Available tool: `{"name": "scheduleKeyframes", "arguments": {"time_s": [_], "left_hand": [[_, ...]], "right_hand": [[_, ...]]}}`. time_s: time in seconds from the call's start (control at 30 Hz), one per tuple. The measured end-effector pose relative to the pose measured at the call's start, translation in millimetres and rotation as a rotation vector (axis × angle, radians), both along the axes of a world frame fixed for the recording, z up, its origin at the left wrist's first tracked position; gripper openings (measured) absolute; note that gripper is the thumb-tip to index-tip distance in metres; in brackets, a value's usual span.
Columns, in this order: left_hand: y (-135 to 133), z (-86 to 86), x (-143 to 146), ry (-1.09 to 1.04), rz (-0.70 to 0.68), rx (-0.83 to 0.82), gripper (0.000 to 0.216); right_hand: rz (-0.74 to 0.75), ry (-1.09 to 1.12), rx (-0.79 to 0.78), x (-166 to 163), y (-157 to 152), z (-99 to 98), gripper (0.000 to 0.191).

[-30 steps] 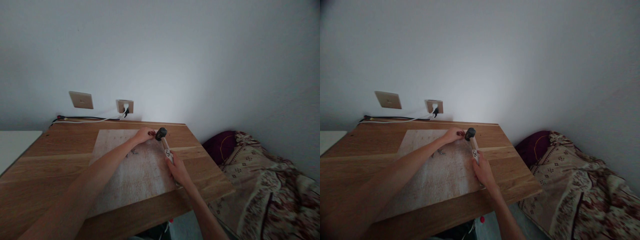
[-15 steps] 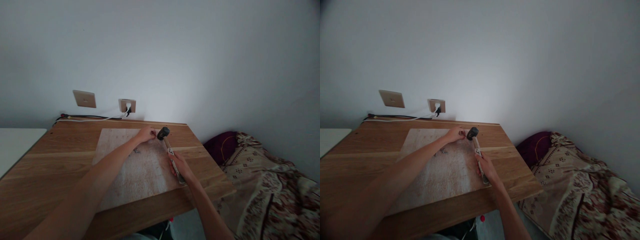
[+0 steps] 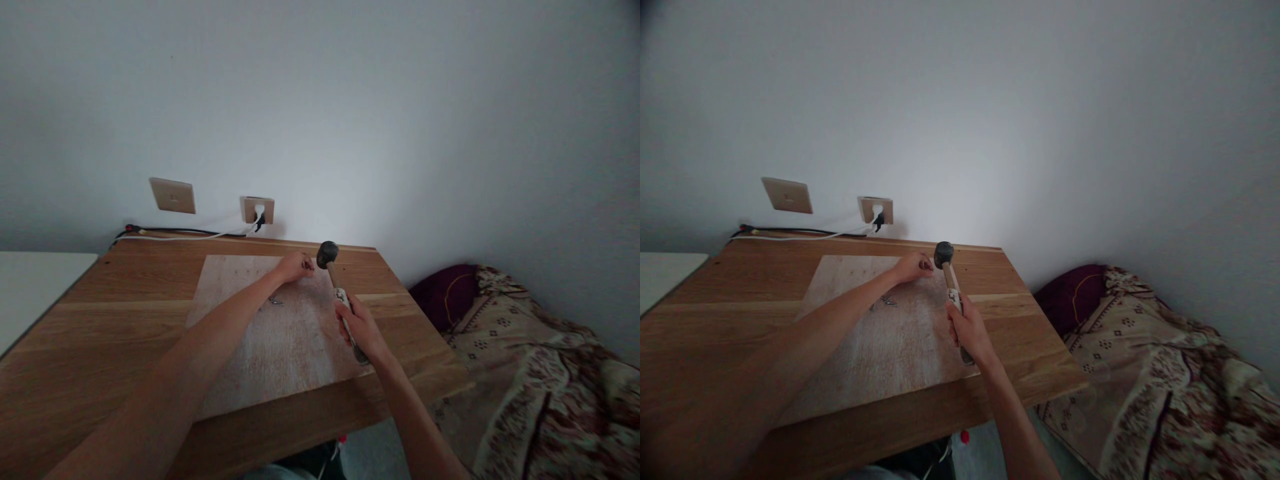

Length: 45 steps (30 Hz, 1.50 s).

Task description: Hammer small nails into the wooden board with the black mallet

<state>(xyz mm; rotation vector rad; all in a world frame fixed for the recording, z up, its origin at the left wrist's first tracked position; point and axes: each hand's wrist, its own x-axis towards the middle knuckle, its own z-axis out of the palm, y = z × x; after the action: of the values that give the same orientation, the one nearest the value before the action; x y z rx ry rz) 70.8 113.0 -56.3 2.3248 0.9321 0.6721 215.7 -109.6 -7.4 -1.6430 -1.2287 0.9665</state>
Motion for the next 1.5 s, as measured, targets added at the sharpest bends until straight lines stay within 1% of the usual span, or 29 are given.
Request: {"name": "scheduleKeyframes", "arguments": {"time_s": [0.13,0.23,0.43,0.53,0.7,0.77,0.97,1.2,1.27,1.4,1.5], "left_hand": [[0,1.4,0,-0.005,0.006,0.000,0.018],[-1,1.9,0,-0.011,0.004,-0.001,0.016],[-3,3.1,0,-0.010,0.017,0.009,0.017],[-4,3.6,-1,-0.004,0.017,0.012,0.017],[-3,3.0,-2,-0.007,-0.009,0.012,0.015],[-3,2.8,-2,-0.009,-0.006,0.012,0.015],[-4,2.7,-1,-0.009,0.010,0.012,0.014],[-4,2.8,-2,-0.021,0.006,0.008,0.014],[-3,2.6,-2,-0.020,0.005,0.003,0.015],[-2,2.0,-2,-0.013,0.004,-0.007,0.013],[-1,1.6,-2,-0.016,0.005,-0.005,0.011]], "right_hand": [[0.002,-0.027,-0.020,2,4,-3.0,0.030],[-0.012,-0.024,-0.020,2,4,-4.8,0.031],[-0.027,-0.017,-0.022,-6,2,-8.5,0.032],[-0.029,-0.020,-0.024,-8,1,-2.4,0.033],[-0.025,-0.029,0.026,-5,-3,13.4,0.031],[-0.019,-0.027,0.033,-5,-3,13.1,0.031],[-0.002,-0.013,-0.006,-3,2,1.2,0.036],[-0.030,-0.006,0.031,5,1,12.2,0.035],[-0.025,-0.002,0.035,4,1,9.0,0.035],[-0.018,0.002,0.013,1,2,-3.9,0.036],[-0.025,0.009,0.013,4,2,-5.9,0.037]]}}
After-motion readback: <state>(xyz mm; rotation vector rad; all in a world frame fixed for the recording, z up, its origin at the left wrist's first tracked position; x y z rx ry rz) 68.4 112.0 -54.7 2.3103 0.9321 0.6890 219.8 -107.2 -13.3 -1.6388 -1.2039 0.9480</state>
